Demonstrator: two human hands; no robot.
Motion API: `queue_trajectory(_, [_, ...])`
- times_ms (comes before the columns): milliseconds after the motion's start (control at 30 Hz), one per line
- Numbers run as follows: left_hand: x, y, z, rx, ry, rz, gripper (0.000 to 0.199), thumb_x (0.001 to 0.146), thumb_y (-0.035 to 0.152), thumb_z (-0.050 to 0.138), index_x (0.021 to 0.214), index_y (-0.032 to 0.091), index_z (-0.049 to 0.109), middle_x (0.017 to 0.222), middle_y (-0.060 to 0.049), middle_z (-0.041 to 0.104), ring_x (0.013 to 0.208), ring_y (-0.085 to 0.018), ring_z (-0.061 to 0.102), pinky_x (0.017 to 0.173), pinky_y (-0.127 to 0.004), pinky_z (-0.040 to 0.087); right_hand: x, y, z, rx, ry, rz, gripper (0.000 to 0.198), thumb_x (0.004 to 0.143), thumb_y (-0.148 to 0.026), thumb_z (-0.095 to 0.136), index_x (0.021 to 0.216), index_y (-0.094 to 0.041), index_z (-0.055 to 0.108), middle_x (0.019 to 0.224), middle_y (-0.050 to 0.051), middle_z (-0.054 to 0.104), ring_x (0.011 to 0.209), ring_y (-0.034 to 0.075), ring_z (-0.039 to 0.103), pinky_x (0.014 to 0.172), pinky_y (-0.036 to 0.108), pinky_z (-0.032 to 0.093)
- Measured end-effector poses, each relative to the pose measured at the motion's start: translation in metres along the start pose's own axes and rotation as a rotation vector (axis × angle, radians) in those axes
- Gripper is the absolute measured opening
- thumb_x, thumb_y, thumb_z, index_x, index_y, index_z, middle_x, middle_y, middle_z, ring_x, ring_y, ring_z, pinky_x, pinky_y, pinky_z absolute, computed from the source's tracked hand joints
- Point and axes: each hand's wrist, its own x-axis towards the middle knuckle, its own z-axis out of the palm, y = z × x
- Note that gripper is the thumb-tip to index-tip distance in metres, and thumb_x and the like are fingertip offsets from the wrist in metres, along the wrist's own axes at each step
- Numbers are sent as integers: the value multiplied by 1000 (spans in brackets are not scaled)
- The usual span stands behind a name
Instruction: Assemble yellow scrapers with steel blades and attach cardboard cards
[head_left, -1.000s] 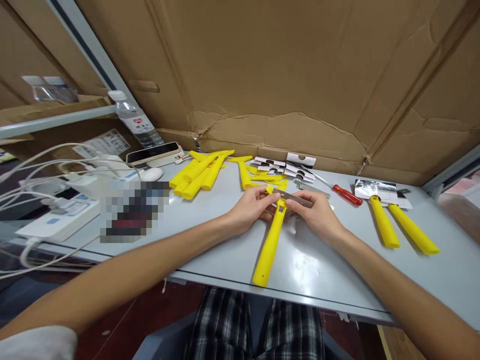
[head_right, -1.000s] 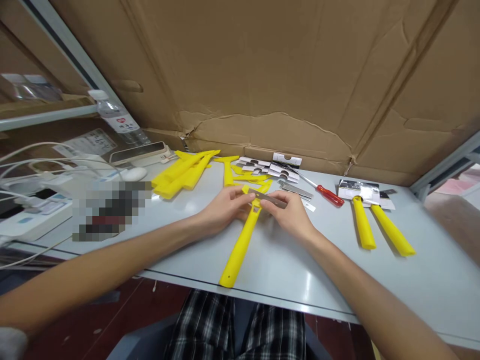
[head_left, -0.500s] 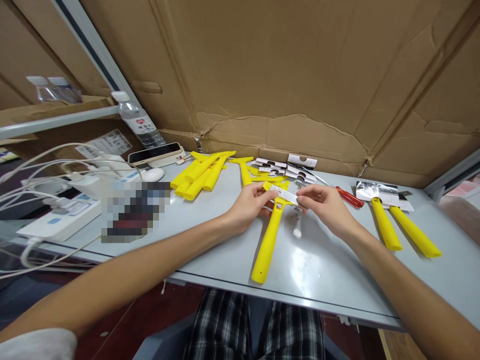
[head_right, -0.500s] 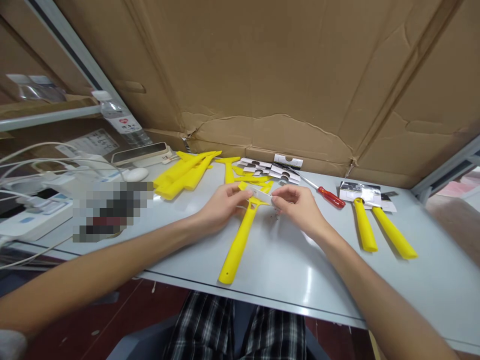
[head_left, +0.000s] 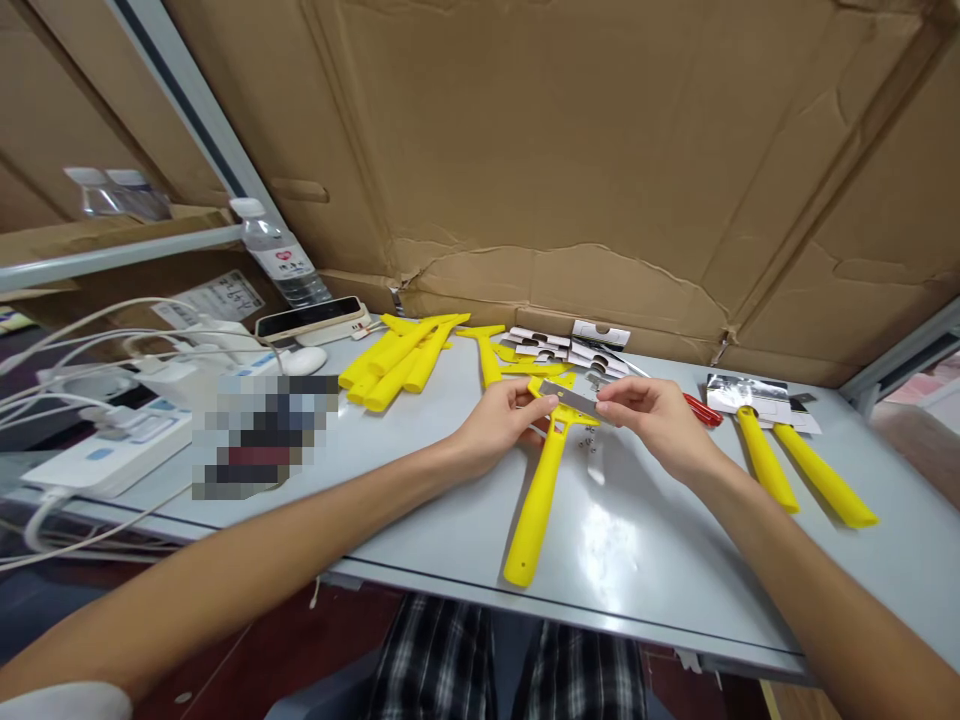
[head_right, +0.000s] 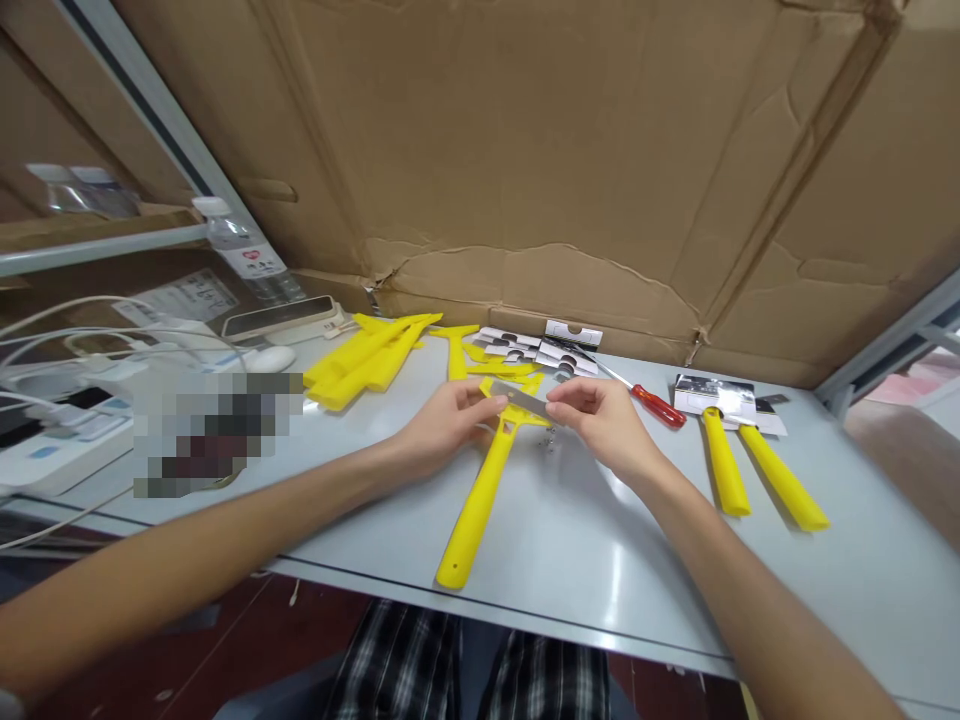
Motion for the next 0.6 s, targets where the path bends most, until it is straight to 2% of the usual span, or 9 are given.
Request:
queue_trajectory(233, [0, 3, -1, 14, -42, 40, 45, 79, 54, 86, 95, 15, 71, 84, -6, 74, 79, -19, 72, 66, -29, 60, -1, 0, 8, 130, 72, 40, 56, 60, -48, 95, 97, -13, 71, 94, 6, 70, 83, 11, 61, 77, 24, 48])
queue_trajectory(400, [-4, 4, 2, 29, -98, 36, 47, 78, 54, 87, 100, 14, 73, 89, -7, 76, 79, -18, 72, 66, -29, 60, -2, 1, 12, 175, 80, 72, 61, 59, -51, 94, 100, -12, 70, 93, 7, 69, 81, 11, 61, 74, 24, 47])
queue_trajectory(600, [-7, 4, 4, 34, -99, 49, 42, 81, 52, 84, 97, 15, 73, 87, -8, 76, 77, -19, 73, 66, -30, 60, -2, 7, 14, 169, 52, 86, 61, 61, -51, 94, 101, -12, 70, 95, 7, 69, 84, 12, 62, 75, 25, 48])
